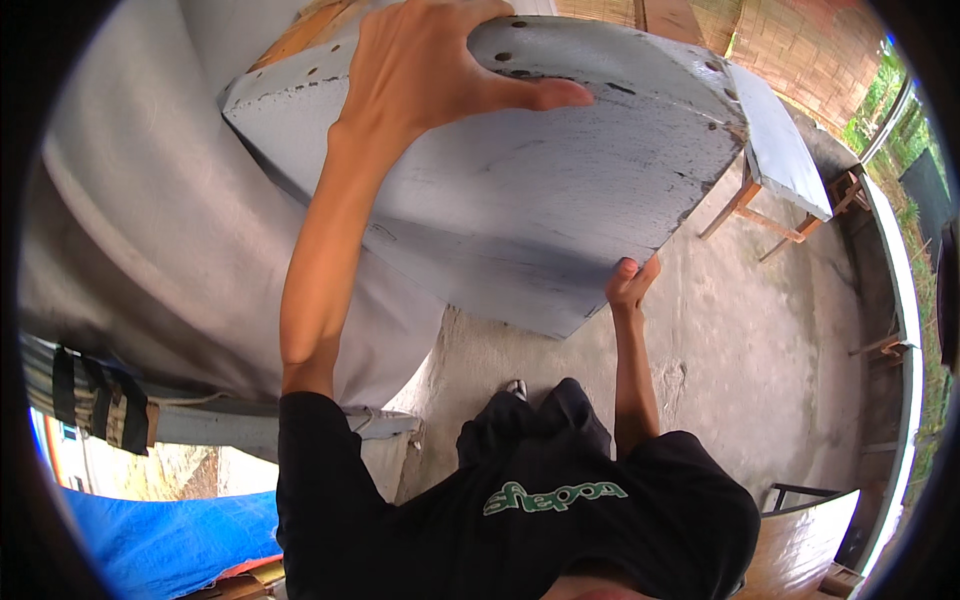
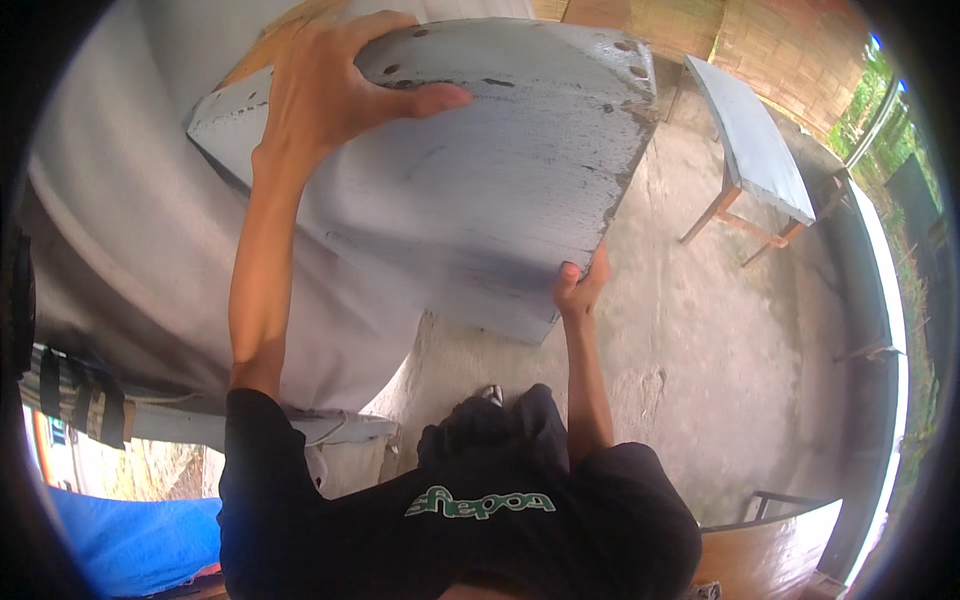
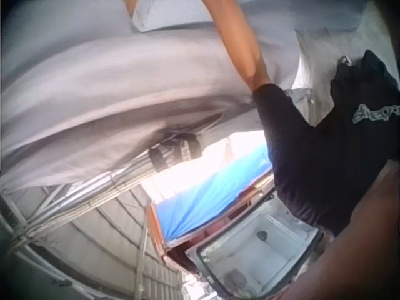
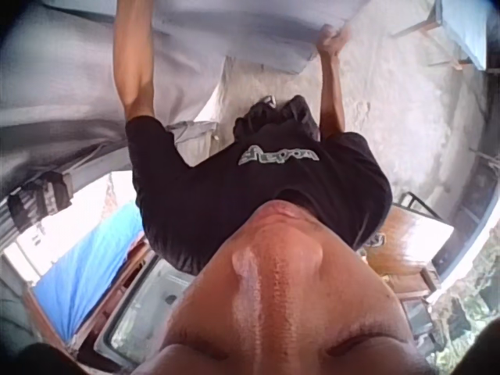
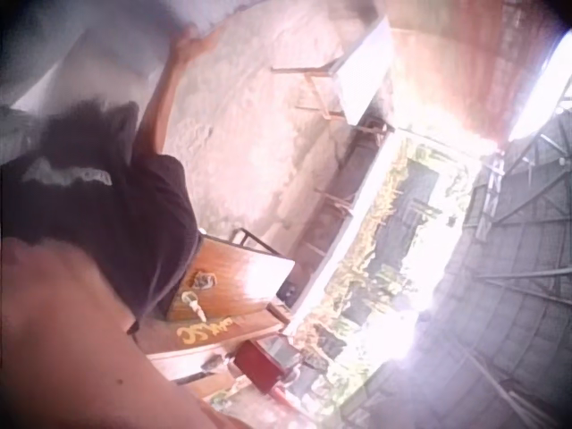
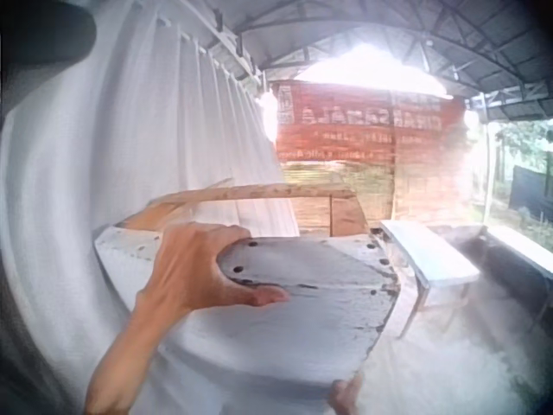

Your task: The person lifts a large gray board from the ground, places it on a wooden frame, and then removes it. The person then carries the board across the floor and places it back down.

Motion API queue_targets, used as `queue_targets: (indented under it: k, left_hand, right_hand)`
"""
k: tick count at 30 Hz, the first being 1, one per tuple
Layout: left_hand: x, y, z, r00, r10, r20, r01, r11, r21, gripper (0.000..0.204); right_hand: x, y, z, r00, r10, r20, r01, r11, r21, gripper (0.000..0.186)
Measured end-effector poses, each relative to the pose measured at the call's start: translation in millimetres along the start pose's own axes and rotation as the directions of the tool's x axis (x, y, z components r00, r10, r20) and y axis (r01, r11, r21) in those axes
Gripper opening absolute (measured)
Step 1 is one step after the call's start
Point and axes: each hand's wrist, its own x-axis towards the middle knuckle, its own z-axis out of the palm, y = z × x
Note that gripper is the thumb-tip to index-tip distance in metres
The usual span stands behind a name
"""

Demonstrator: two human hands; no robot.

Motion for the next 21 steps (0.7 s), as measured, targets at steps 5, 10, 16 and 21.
queue_targets:
  k: [5,10,16,21]
  left_hand:
    - [-7,51,-51,0.963,-0.176,0.205,0.205,0.970,-0.134,0.065]
    - [-14,102,-76,0.988,-0.072,0.137,0.095,0.981,-0.170,0.074]
    - [-15,183,-99,0.985,-0.065,0.161,0.093,0.981,-0.172,0.082]
    - [-3,231,-110,0.966,-0.024,0.256,0.103,0.949,-0.298,0.079]
  right_hand:
    - [-41,-33,-39,0.998,-0.029,-0.052,0.027,0.998,-0.051,0.082]
    - [-67,-77,-94,0.992,-0.008,-0.124,-0.004,0.995,-0.101,0.083]
    - [-116,-115,-193,0.985,0.080,-0.155,-0.112,0.971,-0.213,0.081]
    - [-136,-164,-245,0.974,0.074,-0.215,-0.130,0.957,-0.259,0.080]
